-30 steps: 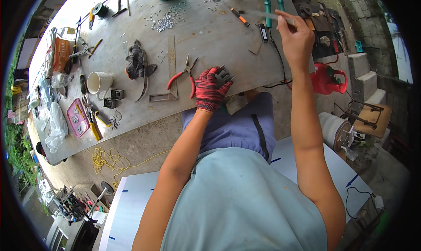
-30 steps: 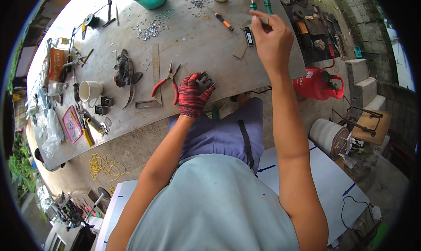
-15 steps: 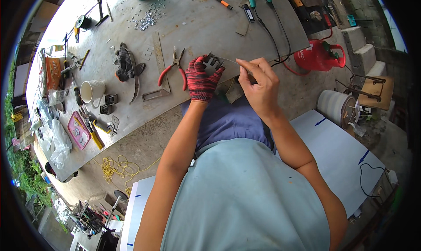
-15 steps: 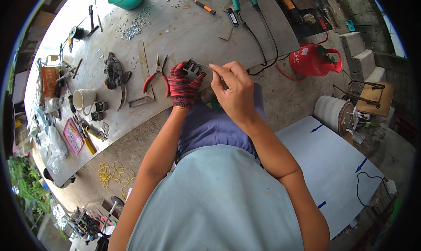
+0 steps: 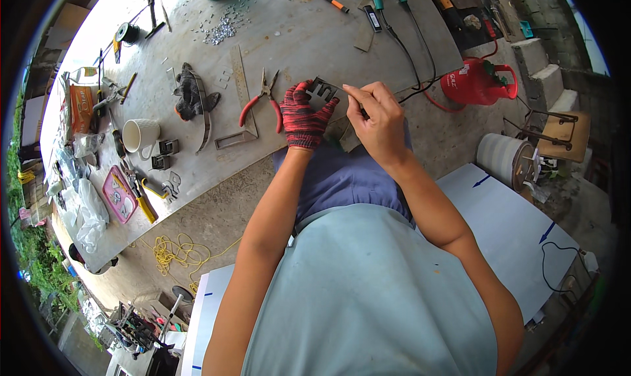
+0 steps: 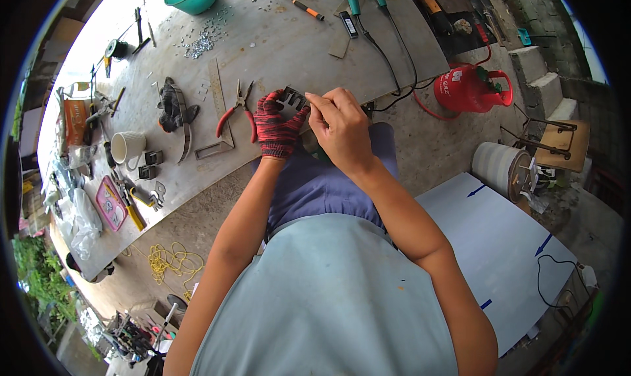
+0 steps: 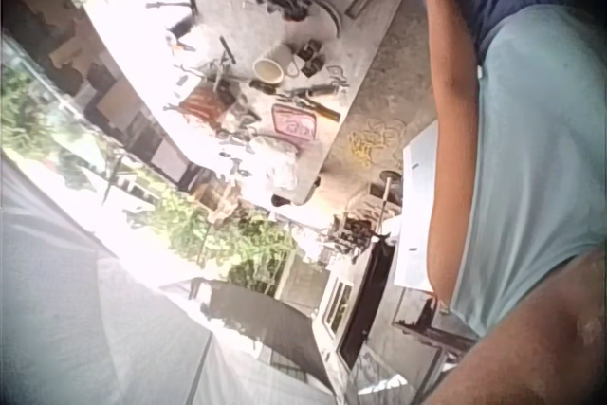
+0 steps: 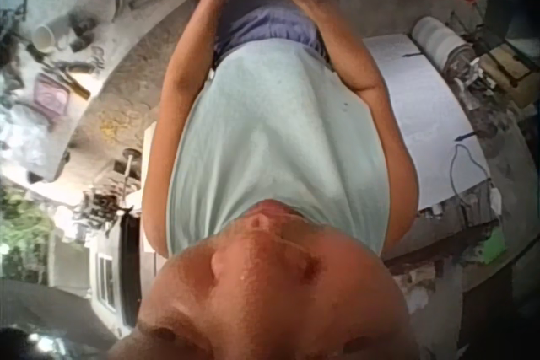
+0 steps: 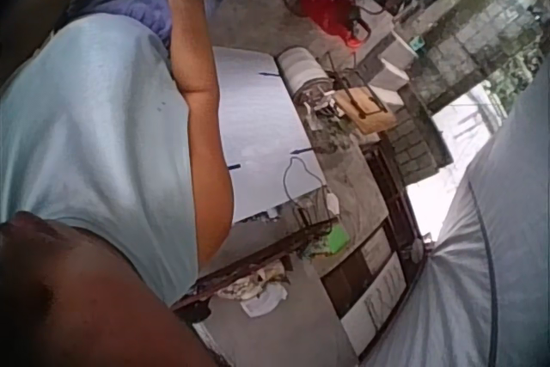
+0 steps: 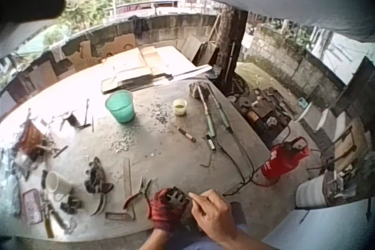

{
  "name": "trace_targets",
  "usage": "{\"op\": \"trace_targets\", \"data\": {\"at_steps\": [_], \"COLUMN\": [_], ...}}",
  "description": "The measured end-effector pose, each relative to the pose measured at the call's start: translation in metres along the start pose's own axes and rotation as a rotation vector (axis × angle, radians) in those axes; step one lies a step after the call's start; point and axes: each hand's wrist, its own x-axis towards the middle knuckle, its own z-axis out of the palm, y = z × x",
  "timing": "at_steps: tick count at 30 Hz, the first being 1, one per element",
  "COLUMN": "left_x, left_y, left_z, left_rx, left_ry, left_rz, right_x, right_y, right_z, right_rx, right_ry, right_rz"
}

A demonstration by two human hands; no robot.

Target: The person is assembling small metal letter components by soldering them together.

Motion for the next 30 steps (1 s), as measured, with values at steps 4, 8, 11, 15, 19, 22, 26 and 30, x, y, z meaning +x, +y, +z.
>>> {"op": "trace_targets", "data": {"at_steps": [4, 8, 11, 15, 19, 22, 26, 30], "left_x": [-0.0001, -0.0023, -0.0039, -0.0031, 0.0006, 0.0004, -0.0004, -0.0024], "left_y": [0.0018, 0.0045, 0.0029, 0.0022, 0.0030, 0.0027, 0.0018, 0.0020], "left_z": [-0.0009, -0.0022, -0.0040, -0.0017, -0.0006, -0.0002, 0.0003, 0.0007], "left_rx": [0.004, -0.016, -0.010, -0.012, 0.006, -0.051, -0.007, -0.013], "left_ry": [0.012, -0.004, -0.006, 0.002, 0.000, -0.013, 0.007, 0.012], "left_rz": [0.030, -0.008, -0.012, 0.002, 0.020, -0.033, 0.008, 0.012], "right_x": [-0.0003, -0.0030, -0.0042, -0.0029, -0.0008, -0.0010, -0.0022, -0.0038], "right_y": [0.0005, 0.0012, 0.0002, -0.0013, 0.0001, 0.0010, 0.0018, 0.0012], "right_z": [0.0005, 0.0008, 0.0014, 0.0008, 0.0016, 0.0033, 0.0046, 0.0038], "right_rx": [-0.010, -0.012, -0.014, -0.036, -0.040, -0.025, -0.012, -0.015], "right_ry": [-0.007, -0.007, -0.002, -0.003, 0.000, -0.008, -0.004, 0.001], "right_rz": [0.000, -0.002, -0.014, -0.042, -0.040, -0.023, -0.001, 0.003]}}
